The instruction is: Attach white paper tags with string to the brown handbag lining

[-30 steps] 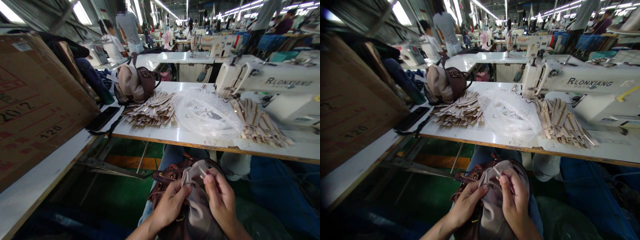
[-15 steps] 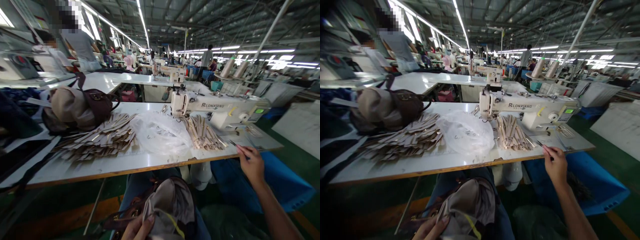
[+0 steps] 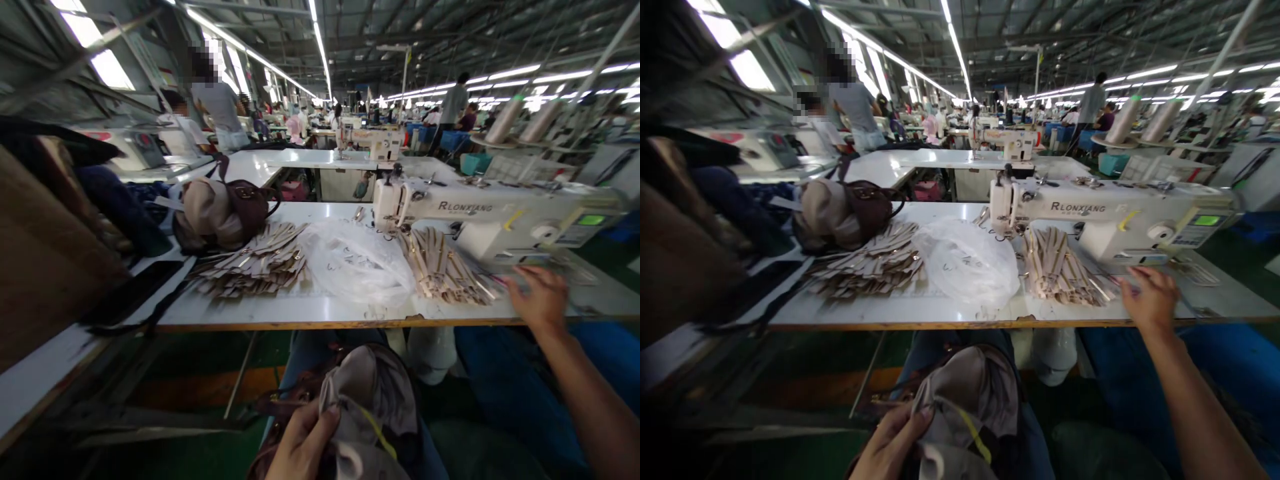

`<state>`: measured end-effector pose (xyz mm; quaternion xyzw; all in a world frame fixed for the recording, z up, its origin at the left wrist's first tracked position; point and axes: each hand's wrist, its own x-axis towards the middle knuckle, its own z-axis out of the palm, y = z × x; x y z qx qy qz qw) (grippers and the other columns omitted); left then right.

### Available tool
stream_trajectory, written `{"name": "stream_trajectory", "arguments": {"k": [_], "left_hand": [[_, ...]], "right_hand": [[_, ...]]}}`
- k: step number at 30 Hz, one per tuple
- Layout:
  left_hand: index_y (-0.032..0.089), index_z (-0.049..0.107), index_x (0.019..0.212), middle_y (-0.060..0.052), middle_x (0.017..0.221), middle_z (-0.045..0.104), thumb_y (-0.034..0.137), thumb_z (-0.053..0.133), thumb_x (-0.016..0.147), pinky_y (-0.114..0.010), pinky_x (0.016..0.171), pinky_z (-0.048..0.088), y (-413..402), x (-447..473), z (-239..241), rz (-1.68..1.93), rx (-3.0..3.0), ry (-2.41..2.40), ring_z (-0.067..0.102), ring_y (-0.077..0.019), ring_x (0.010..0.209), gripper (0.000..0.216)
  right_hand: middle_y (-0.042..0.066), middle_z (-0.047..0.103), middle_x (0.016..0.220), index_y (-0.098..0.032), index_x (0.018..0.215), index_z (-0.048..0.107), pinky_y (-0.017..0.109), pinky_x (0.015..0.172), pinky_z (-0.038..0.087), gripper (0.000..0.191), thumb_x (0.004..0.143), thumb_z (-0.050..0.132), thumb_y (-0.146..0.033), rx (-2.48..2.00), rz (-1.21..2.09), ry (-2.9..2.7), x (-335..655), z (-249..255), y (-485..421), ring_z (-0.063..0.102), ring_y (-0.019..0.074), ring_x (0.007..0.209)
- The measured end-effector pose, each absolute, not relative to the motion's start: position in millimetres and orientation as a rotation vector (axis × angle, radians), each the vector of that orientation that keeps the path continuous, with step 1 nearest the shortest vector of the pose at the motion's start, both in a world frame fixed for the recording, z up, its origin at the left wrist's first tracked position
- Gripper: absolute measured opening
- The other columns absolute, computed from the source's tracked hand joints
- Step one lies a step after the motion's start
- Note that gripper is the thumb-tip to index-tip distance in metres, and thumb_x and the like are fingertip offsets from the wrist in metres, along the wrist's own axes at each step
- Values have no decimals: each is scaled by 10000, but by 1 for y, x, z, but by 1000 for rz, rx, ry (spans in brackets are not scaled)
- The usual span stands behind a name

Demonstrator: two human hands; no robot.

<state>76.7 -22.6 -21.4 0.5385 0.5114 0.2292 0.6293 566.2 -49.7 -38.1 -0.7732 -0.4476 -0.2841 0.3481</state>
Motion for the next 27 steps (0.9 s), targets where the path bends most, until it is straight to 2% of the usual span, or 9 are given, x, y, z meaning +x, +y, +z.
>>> {"name": "stream_trajectory", "arguments": {"k": [1, 2, 3, 6, 8, 11, 15, 22, 27], "left_hand": [[138, 657, 679, -26, 655, 622, 559, 585, 750, -232, 646, 463, -23, 78, -22, 512, 1220, 1100, 560, -178, 669, 433], [132, 650, 682, -17, 638, 600, 542, 574, 773, -222, 635, 448, -23, 79, -22, 509, 1217, 1038, 537, -161, 648, 427], [127, 650, 701, -13, 638, 587, 521, 565, 794, -216, 633, 436, -24, 80, -21, 511, 1223, 985, 523, -152, 646, 414], [116, 658, 805, -15, 675, 581, 461, 524, 852, -210, 629, 411, -26, 81, -17, 524, 1255, 899, 507, -145, 664, 373], [113, 653, 844, -12, 695, 577, 427, 506, 874, -207, 624, 397, -28, 79, -14, 527, 1281, 881, 498, -140, 667, 348], [112, 642, 850, -16, 743, 576, 396, 503, 882, -206, 633, 387, -31, 71, -10, 528, 1348, 894, 486, -139, 695, 317], [108, 621, 823, -30, 777, 572, 378, 474, 898, -214, 641, 388, -31, 63, -5, 489, 1452, 916, 489, -151, 721, 316], [126, 571, 730, -22, 725, 555, 263, 414, 914, -226, 630, 357, -32, 66, 3, 525, 1757, 1068, 494, -151, 701, 277], [127, 569, 712, -21, 715, 555, 259, 421, 905, -220, 621, 359, -36, 66, 4, 612, 1727, 1137, 496, -152, 695, 277]], "right_hand": [[171, 628, 995, -140, 867, 678, 494, 943, 359, 307, 795, 572, -420, -1968, -780, -1108, 540, -32, -57, 545, 318, 1029], [149, 628, 981, -162, 884, 662, 445, 918, 396, 275, 813, 579, -414, -1929, -789, -1074, 507, -25, -65, 558, 290, 1006], [100, 640, 862, -192, 816, 645, 385, 816, 451, 207, 798, 614, -396, -1847, -720, -1062, 468, -18, -72, 596, 245, 848], [1, 633, 672, -226, 821, 646, 249, 538, 460, 141, 835, 596, -356, -1664, 239, -1482, 343, -4, -85, 579, 143, 568], [0, 669, 746, -209, 917, 647, 222, 560, 481, 169, 830, 610, -350, -1544, 822, -1549, 278, -1, -82, 622, 141, 645], [0, 677, 782, -186, 858, 649, 219, 631, 477, 128, 820, 626, -306, -1426, 1092, -1525, 238, -4, -68, 630, 144, 719], [-11, 657, 707, -182, 756, 629, 220, 602, 432, 113, 843, 571, -225, -1451, 1070, -1656, 240, -6, -58, 613, 137, 673], [21, 596, 681, -158, 755, 562, 262, 590, 405, 89, 830, 516, -145, -1520, 450, -1927, 228, -10, -63, 579, 151, 619], [12, 606, 675, -169, 752, 562, 238, 583, 424, 85, 830, 531, -177, -1499, 541, -1769, 223, -14, -57, 582, 137, 618]]}}
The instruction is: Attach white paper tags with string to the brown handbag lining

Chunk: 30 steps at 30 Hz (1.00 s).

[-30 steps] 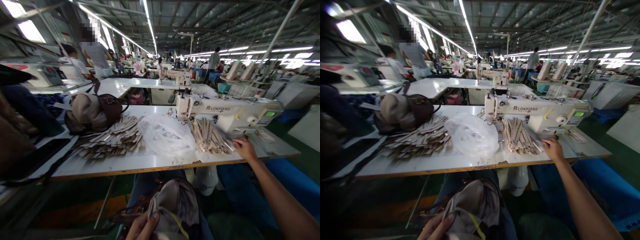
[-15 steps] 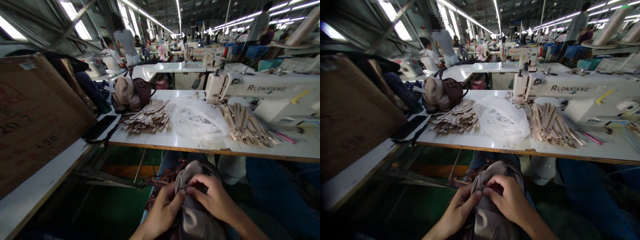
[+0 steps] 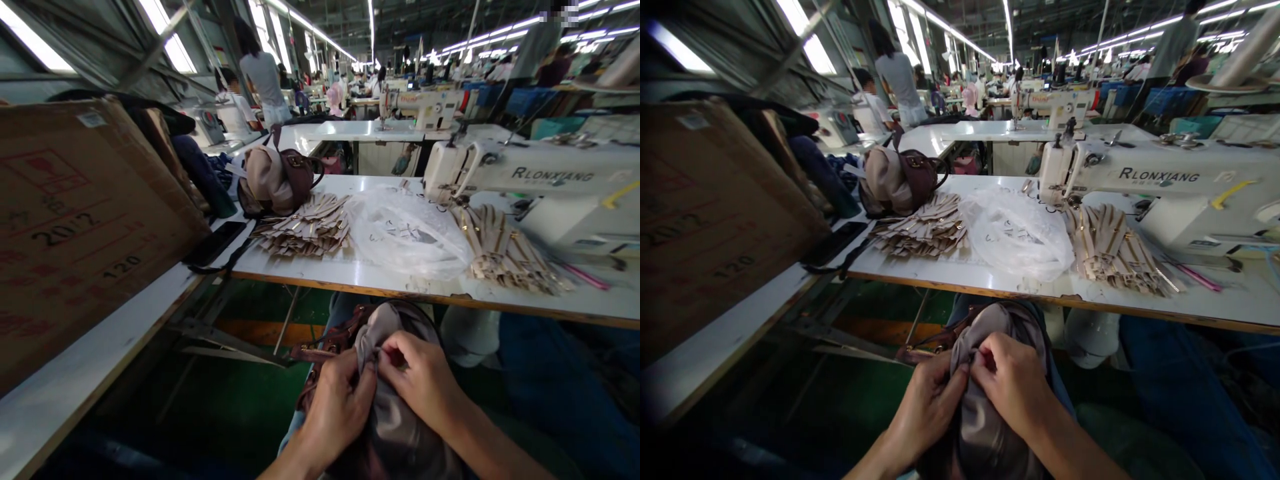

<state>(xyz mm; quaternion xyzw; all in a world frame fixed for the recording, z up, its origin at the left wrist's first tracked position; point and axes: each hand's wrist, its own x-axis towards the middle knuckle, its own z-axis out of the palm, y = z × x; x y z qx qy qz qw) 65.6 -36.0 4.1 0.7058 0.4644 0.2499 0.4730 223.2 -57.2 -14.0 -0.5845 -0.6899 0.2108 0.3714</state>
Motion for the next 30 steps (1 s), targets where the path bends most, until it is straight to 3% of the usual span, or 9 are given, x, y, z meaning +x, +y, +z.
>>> {"name": "stream_trajectory", "arguments": {"k": [7, 13, 19, 22, 26, 28, 30], "left_hand": [[120, 603, 762, -2, 721, 570, 323, 457, 908, -203, 618, 374, -35, 59, -6, 602, 1465, 1050, 499, -140, 681, 289], [128, 637, 1029, -30, 855, 633, 381, 442, 927, -233, 735, 421, -36, 59, -4, 543, 1386, 929, 553, -195, 851, 335], [172, 637, 1086, -32, 951, 640, 340, 413, 946, -246, 817, 424, -38, 64, 0, 507, 1493, 842, 558, -187, 892, 313], [172, 629, 1078, -51, 986, 632, 312, 399, 951, -251, 826, 427, -40, 63, 1, 483, 1604, 802, 561, -182, 875, 297], [167, 630, 909, -56, 878, 611, 270, 368, 955, -251, 774, 424, -31, 55, 8, 412, 1861, 733, 558, -173, 818, 285], [156, 605, 857, -64, 848, 579, 300, 443, 921, -271, 745, 421, -19, 53, 14, 487, 2025, 754, 540, -182, 804, 226], [150, 588, 958, -102, 990, 562, 341, 598, 825, -321, 834, 413, -3, 55, 20, 564, 2178, 673, 521, -227, 936, 233]], "right_hand": [[15, 672, 759, -184, 827, 645, 224, 639, 473, 167, 874, 524, -289, -1447, 935, -1515, 232, -10, -55, 634, 149, 705], [15, 580, 691, -195, 764, 631, 237, 562, 424, 193, 876, 506, -290, -1529, 825, -1675, 233, 3, -68, 550, 138, 622], [73, 572, 893, -192, 817, 625, 347, 692, 461, 144, 843, 485, -217, -1766, 626, -1777, 223, -6, -80, 592, 215, 777], [75, 576, 968, -178, 879, 598, 347, 795, 461, 97, 794, 553, -185, -1609, 871, -1620, 224, -10, -84, 579, 223, 905], [17, 600, 802, -174, 801, 571, 270, 693, 472, 89, 732, 626, -172, -1458, 1303, -1339, 228, -8, -84, 584, 174, 779], [-2, 583, 732, -174, 733, 539, 261, 662, 454, 83, 712, 617, -155, -1481, 1311, -1318, 229, -7, -83, 574, 166, 734], [-13, 552, 695, -180, 695, 500, 263, 643, 432, 115, 697, 614, -162, -1524, 1212, -1387, 229, -7, -81, 552, 163, 705]]}}
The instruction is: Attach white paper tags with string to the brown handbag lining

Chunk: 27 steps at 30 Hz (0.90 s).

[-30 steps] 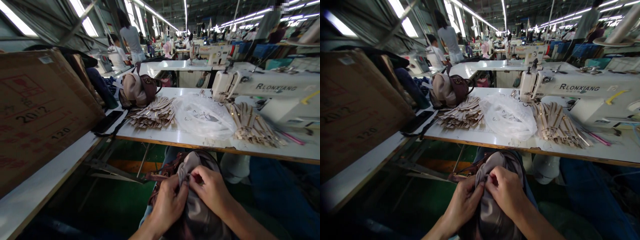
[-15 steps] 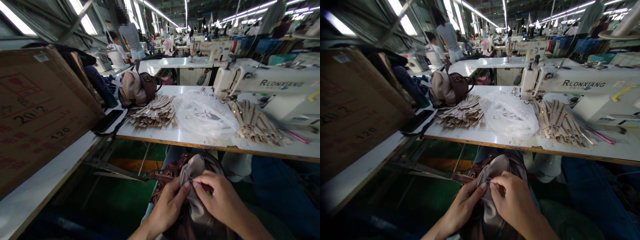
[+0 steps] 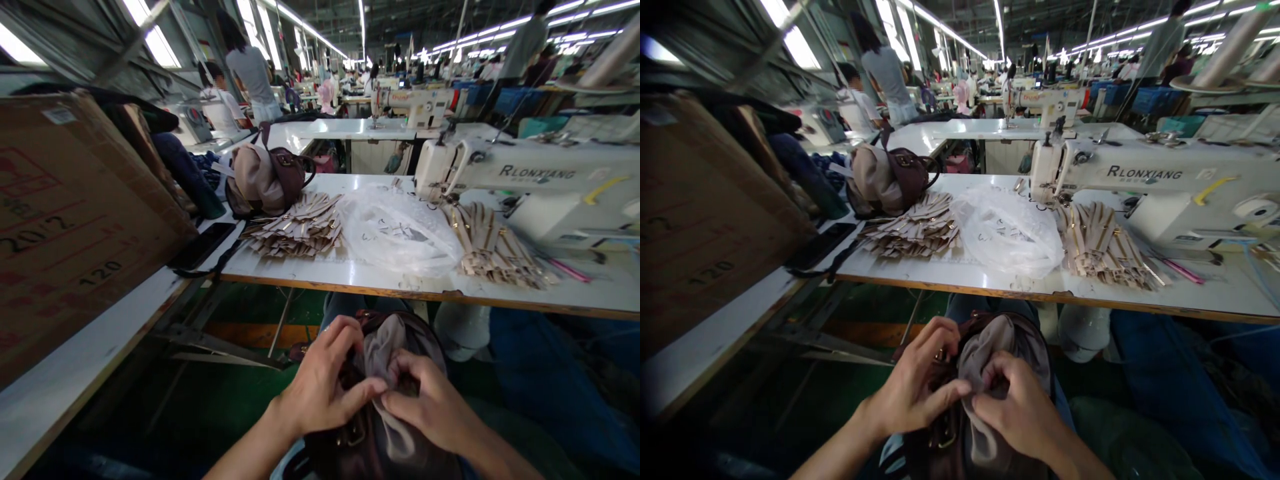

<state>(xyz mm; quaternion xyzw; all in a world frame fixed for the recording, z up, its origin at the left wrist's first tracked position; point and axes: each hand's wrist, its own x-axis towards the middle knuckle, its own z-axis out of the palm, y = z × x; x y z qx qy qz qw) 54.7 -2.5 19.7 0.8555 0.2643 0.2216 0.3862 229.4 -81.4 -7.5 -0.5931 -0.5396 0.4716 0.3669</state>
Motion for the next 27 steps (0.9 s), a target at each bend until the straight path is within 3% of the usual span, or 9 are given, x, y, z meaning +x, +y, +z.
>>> {"name": "stream_trajectory", "arguments": {"k": [2, 4, 9, 13, 18, 23, 27], "left_hand": [[163, 549, 1112, -126, 1148, 533, 326, 669, 767, -364, 952, 362, 14, 61, 23, 484, 2274, 416, 478, -257, 1082, 401], [174, 532, 1151, -105, 1095, 580, 292, 653, 786, -349, 957, 355, 27, 69, 23, 345, 2311, 233, 504, -232, 1054, 402], [177, 566, 895, -43, 822, 615, 191, 616, 753, -331, 835, 352, 35, 83, 22, 302, 2518, 262, 552, -203, 853, 152], [187, 559, 927, -33, 858, 628, 103, 551, 751, -312, 837, 350, 37, 87, 20, 383, 2502, 317, 565, -184, 860, 195], [172, 563, 988, -62, 943, 611, 226, 608, 803, -329, 856, 381, 45, 86, 8, 414, 2443, 388, 546, -207, 924, 197], [190, 575, 1009, -64, 948, 570, 161, 475, 892, -299, 799, 425, 55, 80, 6, 398, 2488, 317, 539, -180, 896, 156], [187, 565, 1004, -62, 933, 536, 138, 470, 878, -304, 790, 435, 59, 75, 5, 393, 2552, 356, 518, -179, 884, 166]], "right_hand": [[-16, 526, 681, -185, 681, 469, 266, 622, 413, 143, 711, 608, -196, -1571, 1088, -1464, 231, -8, -81, 527, 161, 681], [-14, 519, 680, -189, 681, 442, 271, 617, 398, 156, 729, 591, -197, -1620, 967, -1531, 234, -8, -81, 514, 158, 668], [4, 506, 733, -191, 714, 407, 277, 645, 375, 189, 687, 467, -14, -1531, 616, -1755, 249, -1, -75, 503, 158, 711], [24, 517, 816, -195, 755, 403, 281, 709, 394, 225, 699, 437, 19, -1418, 417, -1746, 254, -9, -61, 510, 166, 801], [15, 524, 776, -198, 721, 411, 253, 678, 413, 224, 686, 431, 23, -1370, 404, -1664, 250, -34, -43, 525, 148, 757], [19, 540, 818, -207, 738, 383, 250, 670, 432, 220, 712, 541, -55, -1417, 398, -1569, 252, -34, -33, 536, 147, 755], [24, 571, 849, -200, 842, 469, 290, 681, 453, 206, 735, 645, -197, -1644, 503, -1530, 254, -29, -42, 559, 174, 767]]}}
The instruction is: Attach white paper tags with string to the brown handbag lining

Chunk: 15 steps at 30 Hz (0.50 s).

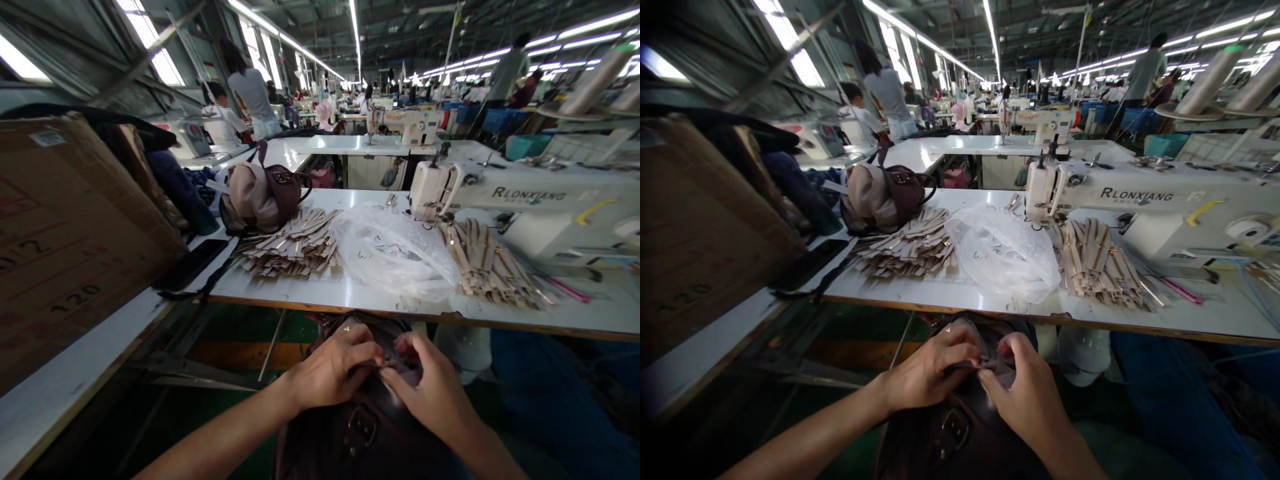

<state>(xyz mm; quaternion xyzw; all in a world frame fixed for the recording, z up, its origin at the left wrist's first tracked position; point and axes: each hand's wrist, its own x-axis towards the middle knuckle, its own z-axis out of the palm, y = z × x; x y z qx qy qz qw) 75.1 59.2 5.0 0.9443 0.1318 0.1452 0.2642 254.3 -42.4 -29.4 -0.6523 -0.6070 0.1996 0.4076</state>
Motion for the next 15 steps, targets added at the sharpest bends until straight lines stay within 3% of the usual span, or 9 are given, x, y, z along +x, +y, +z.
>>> {"name": "stream_trajectory", "arguments": {"k": [3, 6, 9, 11, 15], "left_hand": [[194, 567, 1016, -60, 953, 525, 125, 426, 895, -330, 845, 430, 55, 74, 8, 380, 2623, 384, 510, -174, 903, 198], [203, 574, 1032, -48, 964, 540, 190, 426, 922, -470, 1018, 307, 46, 75, 18, 367, 2773, 465, 502, -191, 956, 185], [197, 589, 975, -47, 993, 556, 290, 483, 912, -561, 1056, 206, 36, 79, 30, 356, 2876, 590, 480, -231, 1015, 155], [192, 589, 917, -39, 991, 565, 224, 482, 911, -545, 1039, 241, 33, 82, 35, 361, 2874, 646, 482, -222, 1000, 113], [166, 554, 810, -37, 954, 558, 82, 563, 818, -350, 871, 422, 37, 85, 28, 364, 2646, 639, 496, -190, 943, 84]], "right_hand": [[1, 601, 785, -209, 839, 536, 286, 657, 454, 89, 795, 613, -209, -1669, 564, -1559, 252, -34, -53, 586, 169, 735], [8, 610, 774, -202, 825, 547, 288, 662, 451, 65, 844, 550, -140, -1558, 327, -1598, 248, -42, -58, 592, 162, 721], [30, 615, 823, -192, 855, 542, 303, 713, 451, 88, 876, 523, -109, -1464, 141, -1715, 246, -44, -58, 590, 171, 772], [36, 615, 857, -190, 870, 541, 305, 739, 450, 87, 885, 523, -107, -1437, 104, -1771, 248, -42, -58, 587, 174, 807], [30, 606, 860, -197, 866, 535, 305, 735, 452, 90, 882, 535, -108, -1426, 162, -1767, 250, -39, -60, 583, 173, 809]]}}
